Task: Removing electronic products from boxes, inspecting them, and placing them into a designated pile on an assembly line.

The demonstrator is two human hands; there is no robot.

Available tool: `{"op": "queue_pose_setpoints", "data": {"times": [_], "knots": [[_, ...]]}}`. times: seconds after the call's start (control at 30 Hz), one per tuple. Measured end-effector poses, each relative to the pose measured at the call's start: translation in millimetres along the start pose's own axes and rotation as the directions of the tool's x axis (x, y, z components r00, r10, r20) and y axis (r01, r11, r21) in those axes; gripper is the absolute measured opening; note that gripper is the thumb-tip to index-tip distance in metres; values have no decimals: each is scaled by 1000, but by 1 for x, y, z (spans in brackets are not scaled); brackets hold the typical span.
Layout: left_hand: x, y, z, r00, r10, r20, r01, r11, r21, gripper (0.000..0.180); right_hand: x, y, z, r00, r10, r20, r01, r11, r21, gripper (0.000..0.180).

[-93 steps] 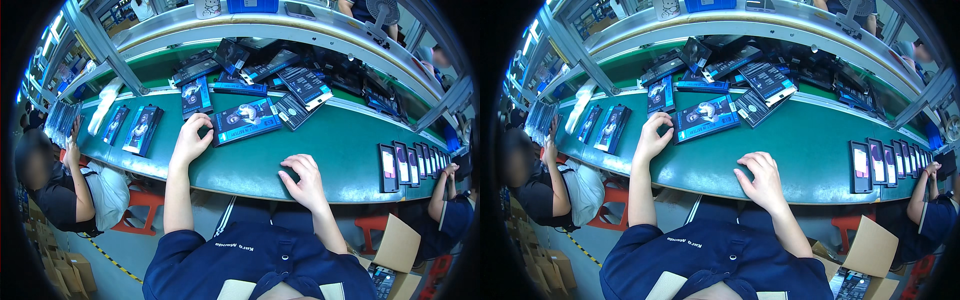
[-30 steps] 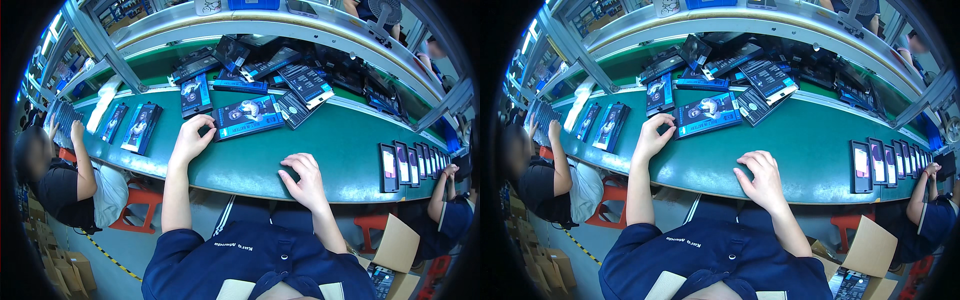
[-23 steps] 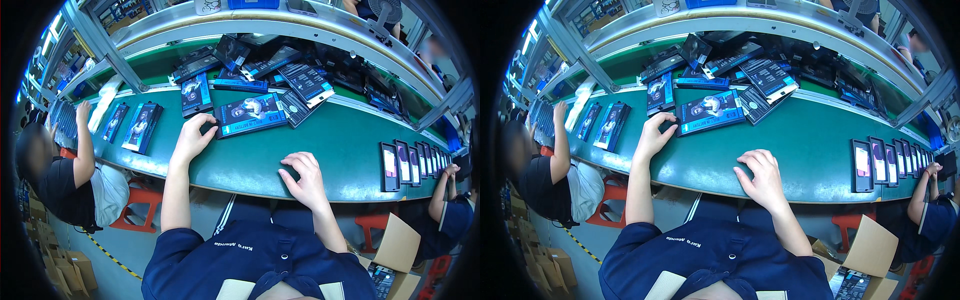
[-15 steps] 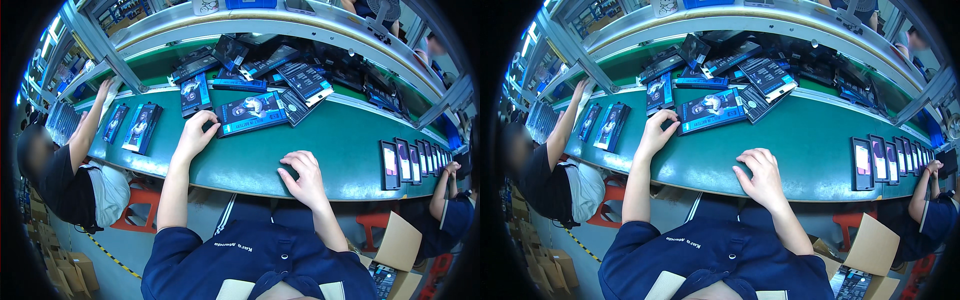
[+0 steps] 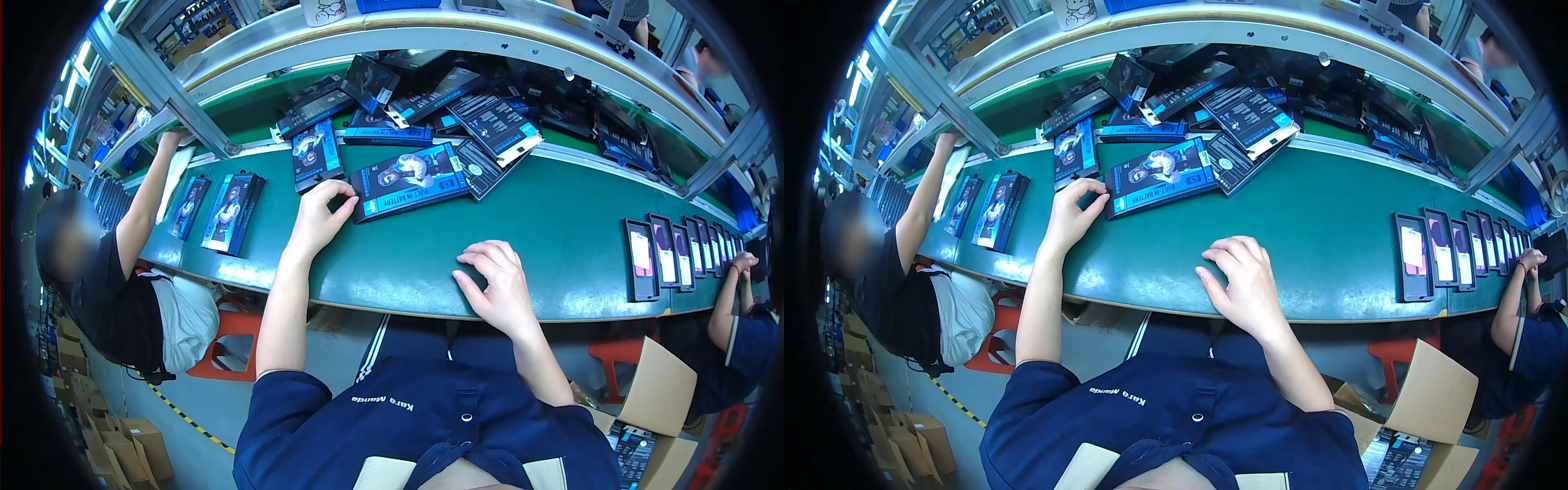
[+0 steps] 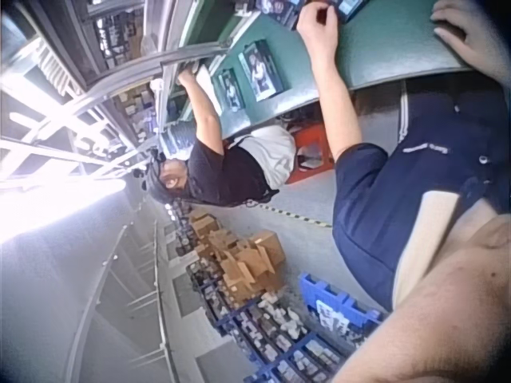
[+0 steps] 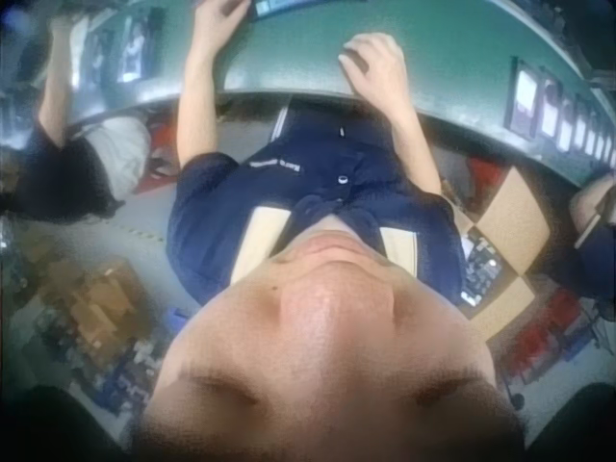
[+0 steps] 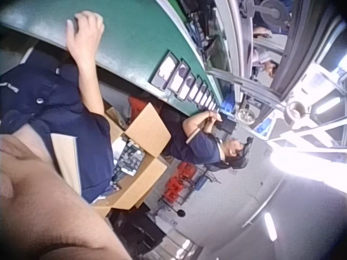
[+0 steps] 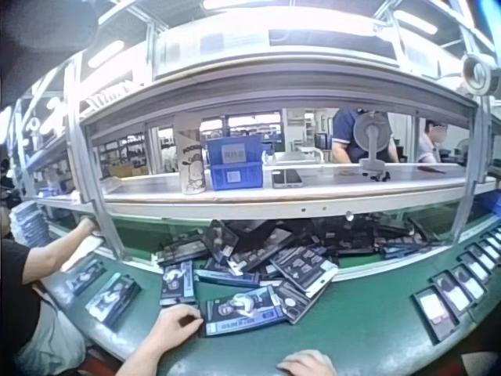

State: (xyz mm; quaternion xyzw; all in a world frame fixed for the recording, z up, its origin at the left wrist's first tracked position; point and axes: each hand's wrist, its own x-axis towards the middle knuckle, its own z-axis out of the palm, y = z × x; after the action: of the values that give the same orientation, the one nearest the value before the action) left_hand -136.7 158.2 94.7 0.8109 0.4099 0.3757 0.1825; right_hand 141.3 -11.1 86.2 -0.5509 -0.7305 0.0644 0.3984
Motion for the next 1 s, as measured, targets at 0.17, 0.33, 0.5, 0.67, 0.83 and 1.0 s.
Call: {"op": "queue_pose_setpoints", "data": {"times": [0.17,0.33,0.5,0.67,0.83,1.0], "knots": [[1,-6,-1,1000,-7,-8,7,1000,-16,13,0,-1,0,1000,2,2,-2,1000,2,19],[1,-7,0,1000,-8,-12,7,1000,-20,11,-1,-1,0,1000,-6,-3,6,1000,-2,19],[3,-6,1,1000,0,2,0,1000,-25,11,-2,1,0,1000,-3,-10,3,1000,-3,19],[2,-6,2,998,57,-4,-57,998,-41,10,-2,1,0,1000,-2,-8,2,1000,-2,20],[3,-10,4,999,51,-5,-51,998,-38,10,-3,2,0,1000,-8,-1,8,1000,-13,20],[3,-11,5,999,41,-14,-41,999,-32,10,-3,1,0,1000,-1,7,1,1000,-11,20]]}}
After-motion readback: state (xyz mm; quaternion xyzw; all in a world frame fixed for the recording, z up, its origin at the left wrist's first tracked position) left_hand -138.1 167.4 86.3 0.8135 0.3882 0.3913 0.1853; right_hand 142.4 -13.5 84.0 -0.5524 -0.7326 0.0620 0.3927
